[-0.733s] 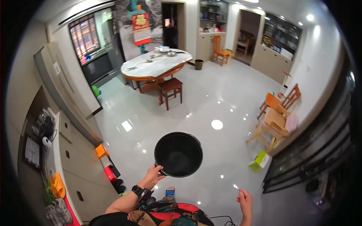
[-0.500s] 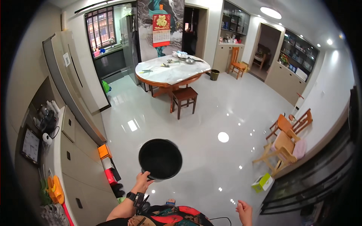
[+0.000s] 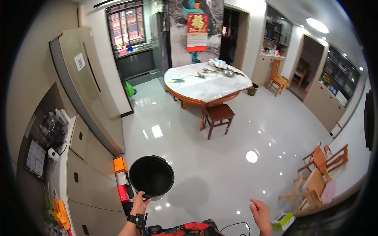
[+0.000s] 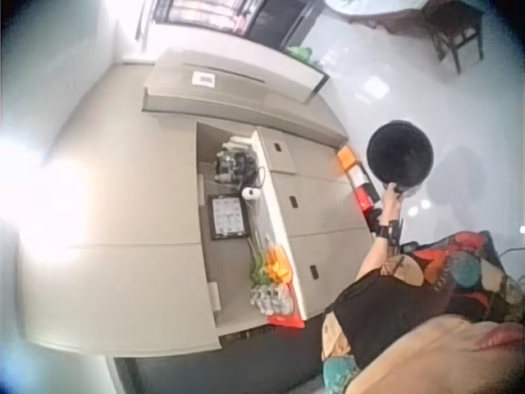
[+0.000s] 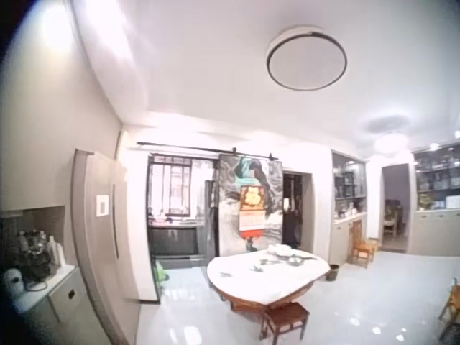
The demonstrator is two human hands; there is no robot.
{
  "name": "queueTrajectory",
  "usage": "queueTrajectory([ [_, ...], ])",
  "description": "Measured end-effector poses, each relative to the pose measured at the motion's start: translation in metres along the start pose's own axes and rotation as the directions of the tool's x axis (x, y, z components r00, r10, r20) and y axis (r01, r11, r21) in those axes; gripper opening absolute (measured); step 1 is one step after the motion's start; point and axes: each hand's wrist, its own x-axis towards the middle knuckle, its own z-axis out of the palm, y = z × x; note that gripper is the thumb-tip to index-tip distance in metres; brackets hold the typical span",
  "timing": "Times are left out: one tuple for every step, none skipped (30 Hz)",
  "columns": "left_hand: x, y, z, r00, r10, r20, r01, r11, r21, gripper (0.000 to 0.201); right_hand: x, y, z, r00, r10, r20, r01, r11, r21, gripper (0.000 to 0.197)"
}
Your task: Emptying a trash bin and replacing the plastic liner.
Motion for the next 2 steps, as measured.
queueTrajectory([
  [0.006, 0.001, 0.006, 0.998, -0.009, -0.056, 0.009, 1.0, -0.009, 0.026, 0.021, -0.003, 0.002, 0.999, -0.027, 0.028, 0.026, 0.999, 0.038, 0.024],
  [0.012, 0.005, 0.014, 0.997, -0.002, -0.072, 0.0, 1.0, -0.025, 0.026, 0.043, 0.003, 0.001, 0.998, -0.019, 0.054, 0.019, 1.0, 0.001, 0.022],
])
